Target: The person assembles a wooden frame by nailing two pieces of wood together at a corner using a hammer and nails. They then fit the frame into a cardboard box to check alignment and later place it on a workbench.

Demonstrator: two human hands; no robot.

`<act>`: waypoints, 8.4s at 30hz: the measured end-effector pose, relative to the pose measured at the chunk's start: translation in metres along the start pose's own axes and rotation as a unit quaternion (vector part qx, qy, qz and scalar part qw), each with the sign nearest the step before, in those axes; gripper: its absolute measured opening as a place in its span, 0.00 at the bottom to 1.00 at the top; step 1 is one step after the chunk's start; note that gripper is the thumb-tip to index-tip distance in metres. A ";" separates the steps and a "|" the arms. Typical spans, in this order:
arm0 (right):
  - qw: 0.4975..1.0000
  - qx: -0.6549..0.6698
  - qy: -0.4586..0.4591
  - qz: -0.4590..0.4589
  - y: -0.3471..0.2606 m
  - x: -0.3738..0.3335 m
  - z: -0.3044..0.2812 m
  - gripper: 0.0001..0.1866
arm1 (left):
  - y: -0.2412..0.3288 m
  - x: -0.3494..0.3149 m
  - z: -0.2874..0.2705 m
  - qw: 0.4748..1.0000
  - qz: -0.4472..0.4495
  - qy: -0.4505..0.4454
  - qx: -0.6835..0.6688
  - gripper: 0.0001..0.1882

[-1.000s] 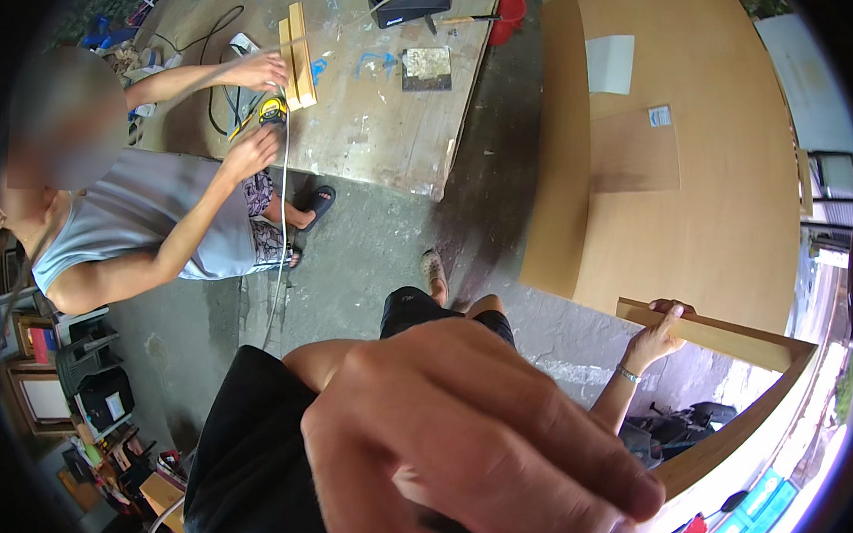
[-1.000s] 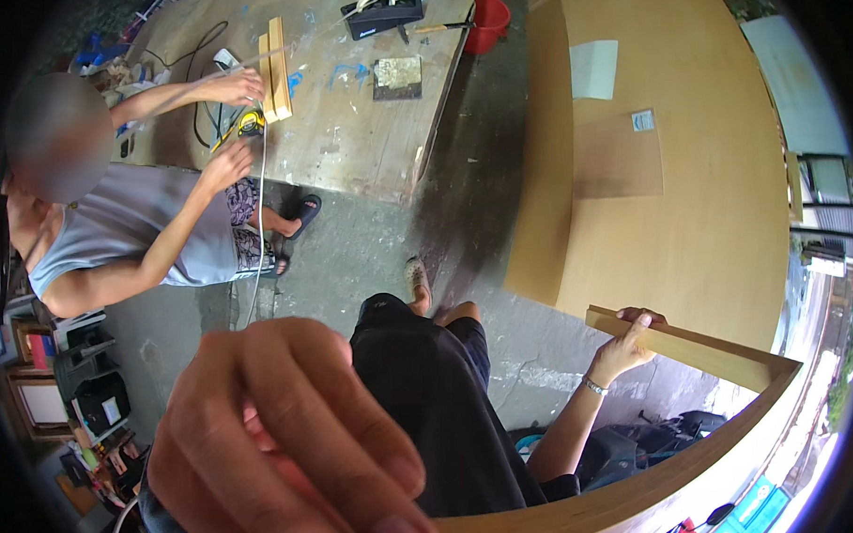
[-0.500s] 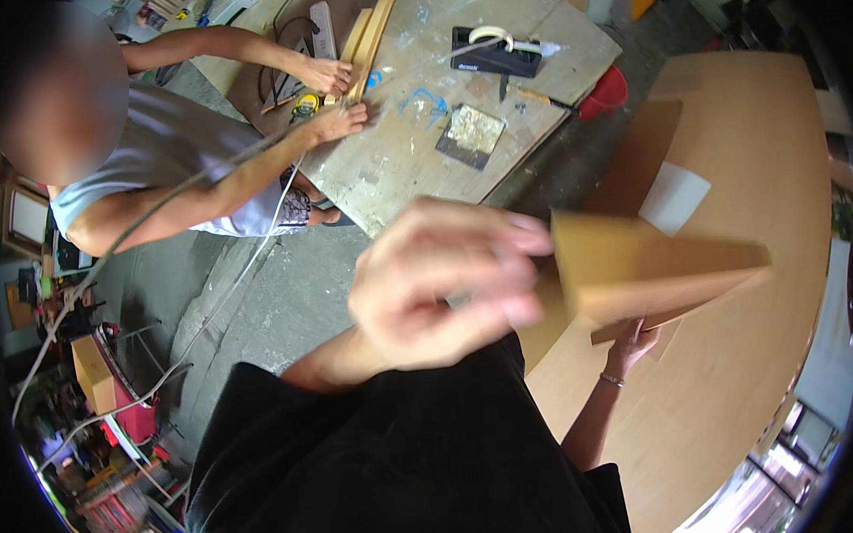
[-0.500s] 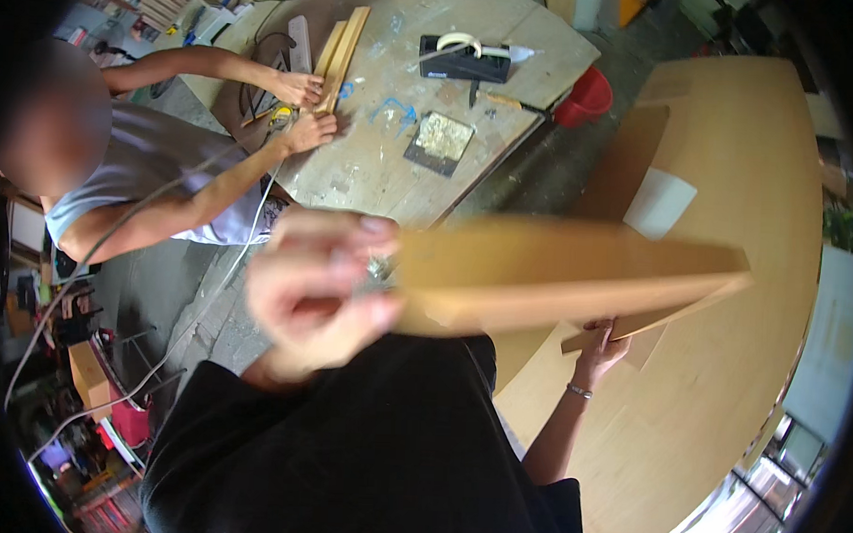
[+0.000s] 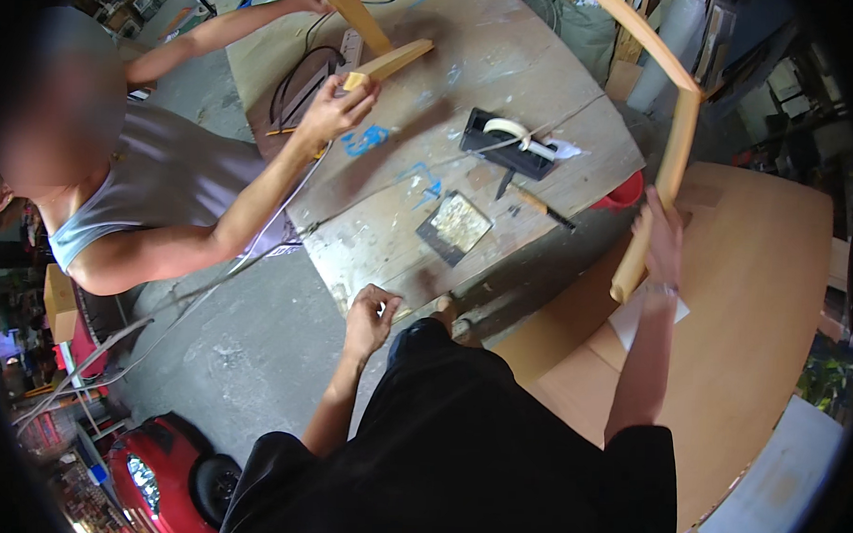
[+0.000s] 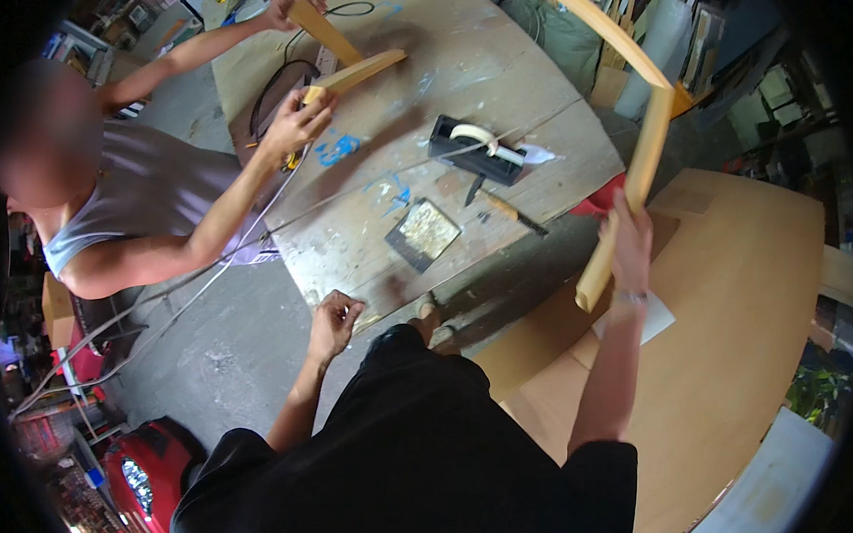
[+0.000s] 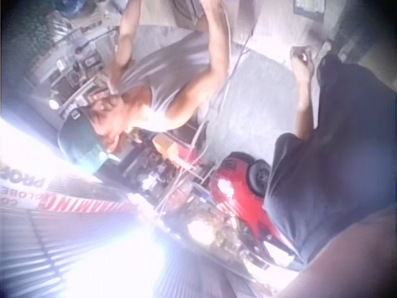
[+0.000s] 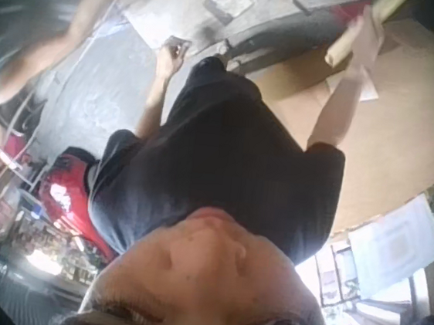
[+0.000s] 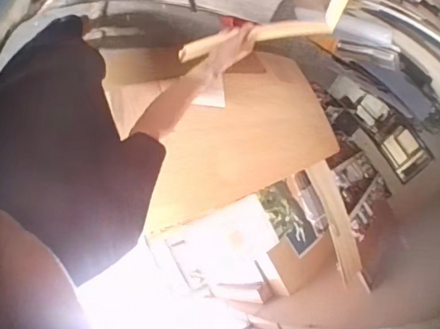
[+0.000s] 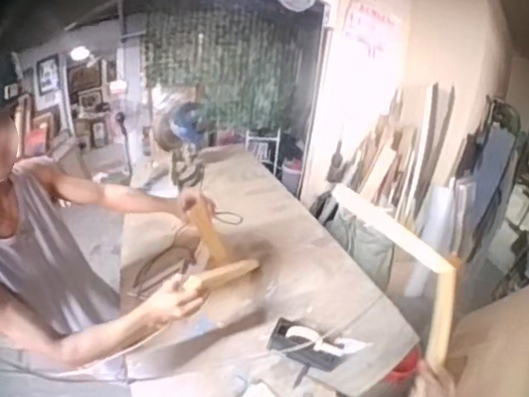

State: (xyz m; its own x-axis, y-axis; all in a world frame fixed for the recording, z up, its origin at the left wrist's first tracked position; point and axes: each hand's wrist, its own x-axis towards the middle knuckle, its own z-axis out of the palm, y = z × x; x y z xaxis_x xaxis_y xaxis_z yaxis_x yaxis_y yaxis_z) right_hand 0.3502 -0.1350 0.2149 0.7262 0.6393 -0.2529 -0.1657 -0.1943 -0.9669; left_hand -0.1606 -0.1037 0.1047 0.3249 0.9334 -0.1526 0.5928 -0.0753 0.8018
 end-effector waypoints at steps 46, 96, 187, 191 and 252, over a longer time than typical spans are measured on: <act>0.661 -0.149 -0.518 -0.523 -0.104 0.182 0.461 0.36 | 0.118 0.151 -0.117 0.867 -0.075 0.478 0.115 0.38; 0.615 -0.363 -0.554 -0.428 -0.007 0.260 0.462 0.15 | 0.206 -0.102 0.062 0.862 -0.397 0.251 -0.190 0.20; 0.867 0.353 -0.304 0.177 0.037 0.295 0.236 0.21 | 0.300 0.460 -0.037 0.881 0.015 0.472 0.031 0.25; 0.860 0.345 -0.336 0.167 0.012 0.282 0.225 0.12 | 0.285 0.458 -0.055 0.887 -0.042 0.396 -0.233 0.24; 0.472 -0.383 -0.608 -0.511 0.239 -0.079 0.237 0.20 | -0.055 0.336 0.109 0.951 -0.151 0.249 -0.104 0.22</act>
